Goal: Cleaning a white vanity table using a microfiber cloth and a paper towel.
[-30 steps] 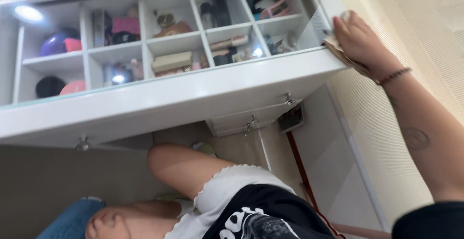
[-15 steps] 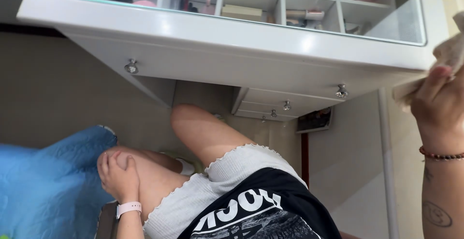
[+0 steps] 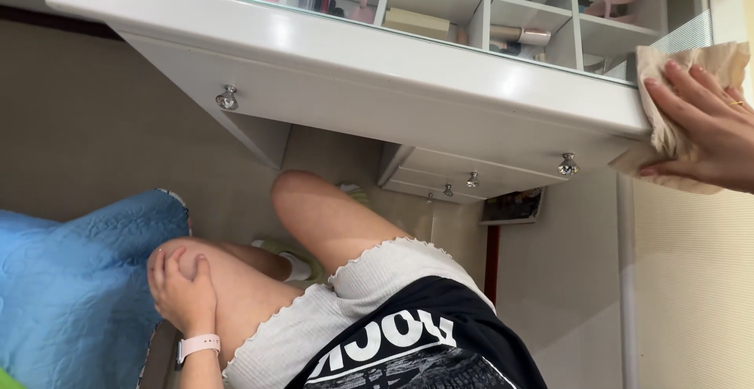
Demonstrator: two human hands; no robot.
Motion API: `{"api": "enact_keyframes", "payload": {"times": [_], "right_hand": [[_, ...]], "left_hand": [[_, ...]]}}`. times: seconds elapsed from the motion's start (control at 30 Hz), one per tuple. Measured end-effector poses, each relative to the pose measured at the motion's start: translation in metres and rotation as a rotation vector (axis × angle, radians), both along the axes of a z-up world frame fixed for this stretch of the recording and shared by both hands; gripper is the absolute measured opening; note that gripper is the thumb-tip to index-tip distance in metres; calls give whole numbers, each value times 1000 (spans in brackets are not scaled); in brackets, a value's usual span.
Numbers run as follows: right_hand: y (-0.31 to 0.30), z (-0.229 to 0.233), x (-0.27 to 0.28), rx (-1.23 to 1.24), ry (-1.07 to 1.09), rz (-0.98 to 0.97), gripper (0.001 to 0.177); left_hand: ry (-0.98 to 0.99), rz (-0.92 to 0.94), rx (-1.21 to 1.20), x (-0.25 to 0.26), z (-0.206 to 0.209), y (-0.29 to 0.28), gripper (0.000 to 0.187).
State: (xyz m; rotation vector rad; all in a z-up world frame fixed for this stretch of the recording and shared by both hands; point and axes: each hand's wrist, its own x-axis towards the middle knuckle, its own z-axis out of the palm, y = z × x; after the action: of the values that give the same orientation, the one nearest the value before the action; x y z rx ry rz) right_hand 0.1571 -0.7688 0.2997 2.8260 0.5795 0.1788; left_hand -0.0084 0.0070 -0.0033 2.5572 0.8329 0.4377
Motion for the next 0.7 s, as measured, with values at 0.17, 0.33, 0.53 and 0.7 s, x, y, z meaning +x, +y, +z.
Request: {"api": "enact_keyframes", "payload": {"times": [0.17, 0.33, 0.53, 0.7], "right_hand": [[32, 21, -21, 63, -45, 3, 98], [78, 34, -27, -56, -320, 202, 65], [92, 29, -19, -197, -413, 269, 48], [139, 31, -3, -217, -440, 363, 40]], "left_hand": [[14, -16, -13, 4, -2, 0, 44], [29, -28, 23, 14, -1, -1, 43], [61, -38, 9, 29, 5, -17, 47], [111, -79, 106, 45, 6, -28, 46]]}}
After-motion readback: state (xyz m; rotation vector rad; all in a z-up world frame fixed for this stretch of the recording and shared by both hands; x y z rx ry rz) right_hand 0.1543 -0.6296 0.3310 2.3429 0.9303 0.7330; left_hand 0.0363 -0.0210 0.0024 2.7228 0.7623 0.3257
